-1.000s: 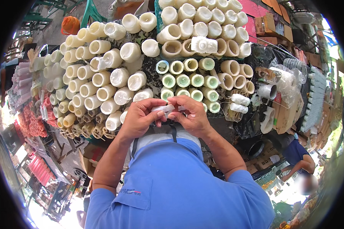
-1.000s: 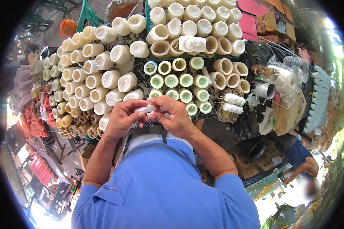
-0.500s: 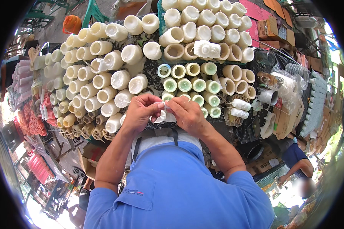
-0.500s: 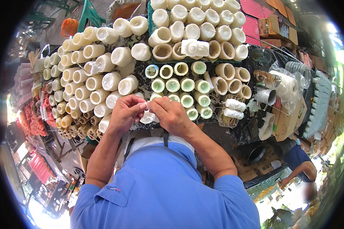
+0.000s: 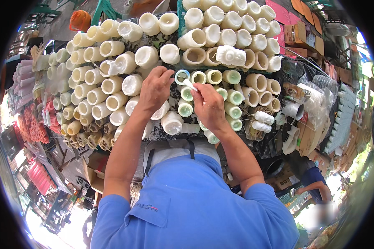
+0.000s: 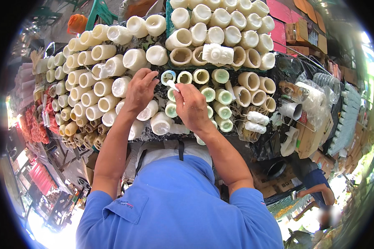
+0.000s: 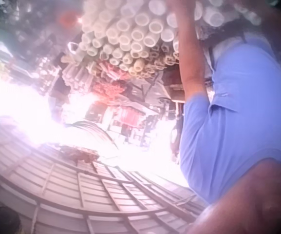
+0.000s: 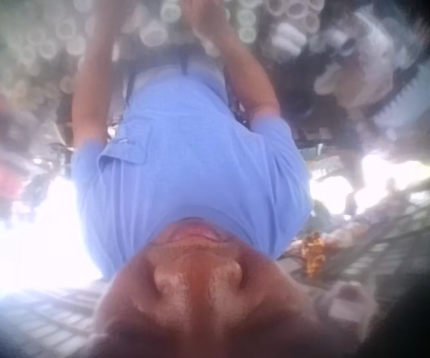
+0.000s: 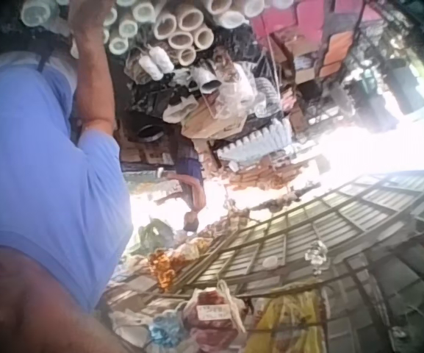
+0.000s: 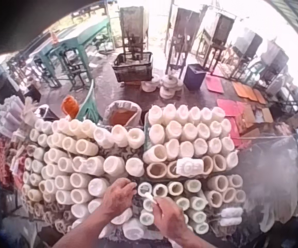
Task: The person inserts wicks into cylindrical wax candle bodies and places them into a perforated foam rack. The person handles the candles one at a time, aligning the wick and pressing it into the wax before arranging the finished units in the rack.
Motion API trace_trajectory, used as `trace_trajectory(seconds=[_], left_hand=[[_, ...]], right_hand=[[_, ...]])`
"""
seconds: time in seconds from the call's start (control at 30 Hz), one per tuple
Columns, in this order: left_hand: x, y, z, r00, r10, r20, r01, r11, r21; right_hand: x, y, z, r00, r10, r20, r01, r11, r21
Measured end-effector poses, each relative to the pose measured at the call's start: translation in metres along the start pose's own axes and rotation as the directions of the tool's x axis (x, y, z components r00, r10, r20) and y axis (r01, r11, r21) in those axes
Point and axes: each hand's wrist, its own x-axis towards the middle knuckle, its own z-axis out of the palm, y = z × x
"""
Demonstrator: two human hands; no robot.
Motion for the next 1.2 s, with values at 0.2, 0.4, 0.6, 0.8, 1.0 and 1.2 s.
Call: trace_trajectory(seconds=[0.2, 0.4, 0.6, 0.8, 1.0, 1.2], left_hand=[[0.019, -0.014, 0.013, 0.978, 0.187, 0.097, -0.193, 0.979, 0.063], [0.017, -0.015, 0.016, 0.97, 0.204, 0.135, -0.213, 0.976, 0.054], [0.019, -0.013, 0.017, 0.973, 0.192, 0.129, -0.195, 0.981, 0.015], [0.019, -0.015, 0.016, 0.973, 0.176, 0.149, -0.174, 0.984, -0.023], [0.019, -0.015, 0.019, 0.977, 0.159, 0.145, -0.153, 0.987, -0.049], [0.019, -0.015, 0.019, 0.977, 0.14, 0.162, -0.134, 0.99, -0.047]], right_hand=[[0.017, 0.012, 0.019, 0.997, -0.02, 0.078, 0.031, 0.988, -0.149], [0.02, 0.021, 0.032, 0.996, -0.018, 0.083, 0.034, 0.98, -0.195], [0.024, 0.023, 0.037, 0.994, 0.007, 0.109, 0.016, 0.978, -0.207], [0.023, 0.025, 0.04, 0.997, 0.017, 0.076, -0.002, 0.983, -0.185], [0.024, 0.029, 0.046, 0.999, -0.019, 0.045, 0.028, 0.975, -0.221], [0.025, 0.029, 0.049, 1.0, -0.02, 0.015, 0.023, 0.968, -0.251]])
